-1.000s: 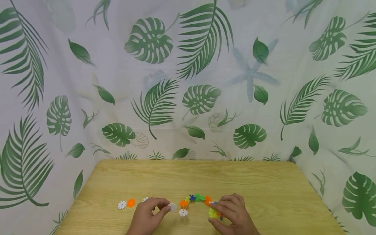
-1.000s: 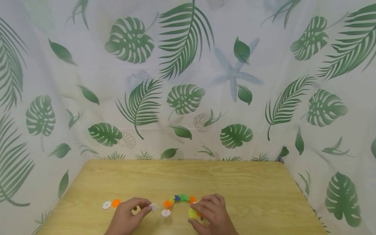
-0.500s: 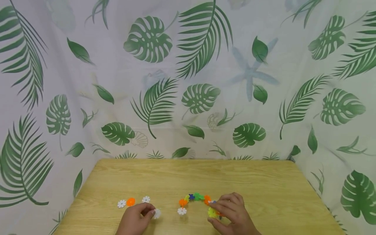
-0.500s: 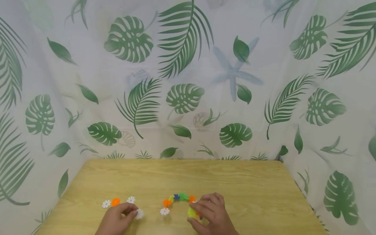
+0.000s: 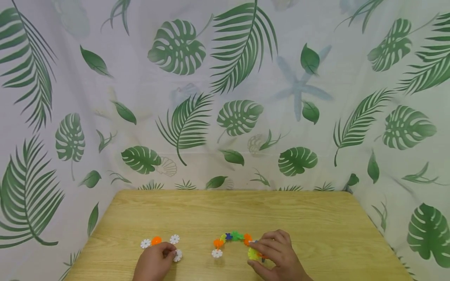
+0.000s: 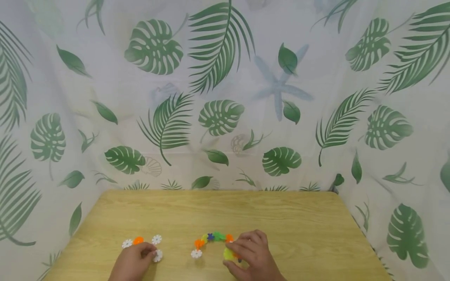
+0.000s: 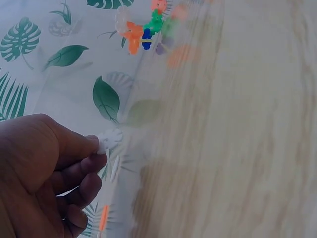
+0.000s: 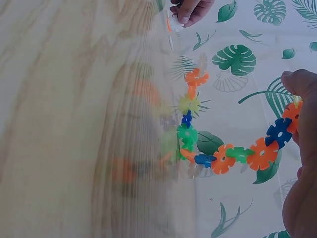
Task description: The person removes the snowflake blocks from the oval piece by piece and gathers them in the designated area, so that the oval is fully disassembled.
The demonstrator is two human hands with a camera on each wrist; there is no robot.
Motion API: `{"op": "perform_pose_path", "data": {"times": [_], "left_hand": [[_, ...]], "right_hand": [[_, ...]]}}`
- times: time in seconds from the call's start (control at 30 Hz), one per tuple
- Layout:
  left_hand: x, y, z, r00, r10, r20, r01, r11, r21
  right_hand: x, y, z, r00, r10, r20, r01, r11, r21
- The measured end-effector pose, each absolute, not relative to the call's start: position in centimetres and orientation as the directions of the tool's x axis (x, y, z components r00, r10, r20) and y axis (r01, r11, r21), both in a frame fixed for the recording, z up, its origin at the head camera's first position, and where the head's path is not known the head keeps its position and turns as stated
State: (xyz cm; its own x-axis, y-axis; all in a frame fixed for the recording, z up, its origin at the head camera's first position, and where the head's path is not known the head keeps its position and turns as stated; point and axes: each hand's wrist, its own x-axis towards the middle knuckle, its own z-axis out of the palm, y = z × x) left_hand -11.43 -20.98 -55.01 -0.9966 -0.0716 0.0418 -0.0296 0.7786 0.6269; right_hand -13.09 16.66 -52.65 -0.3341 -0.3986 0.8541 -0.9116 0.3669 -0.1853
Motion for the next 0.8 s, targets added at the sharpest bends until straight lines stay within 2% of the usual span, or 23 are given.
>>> {"op": "perform_pose_path", "data": {"times": [0.63,0.8], "left_hand": [[-12.4,-21.8,-55.9,-0.995,-0.085,-0.043,-0.095,0.874,0.477],[-12.5,-21.9,-56.0,-0.996,-0.069,-0.063,-0.091,0.874,0.478]], "right_hand": [[-13.1,16.4,-52.3,-0.36,-0.428,0.829,-0.905,0.376,-0.198],[-13.1,16.5,-52.3,-0.361,-0.432,0.826,-0.905,0.377,-0.199]]}}
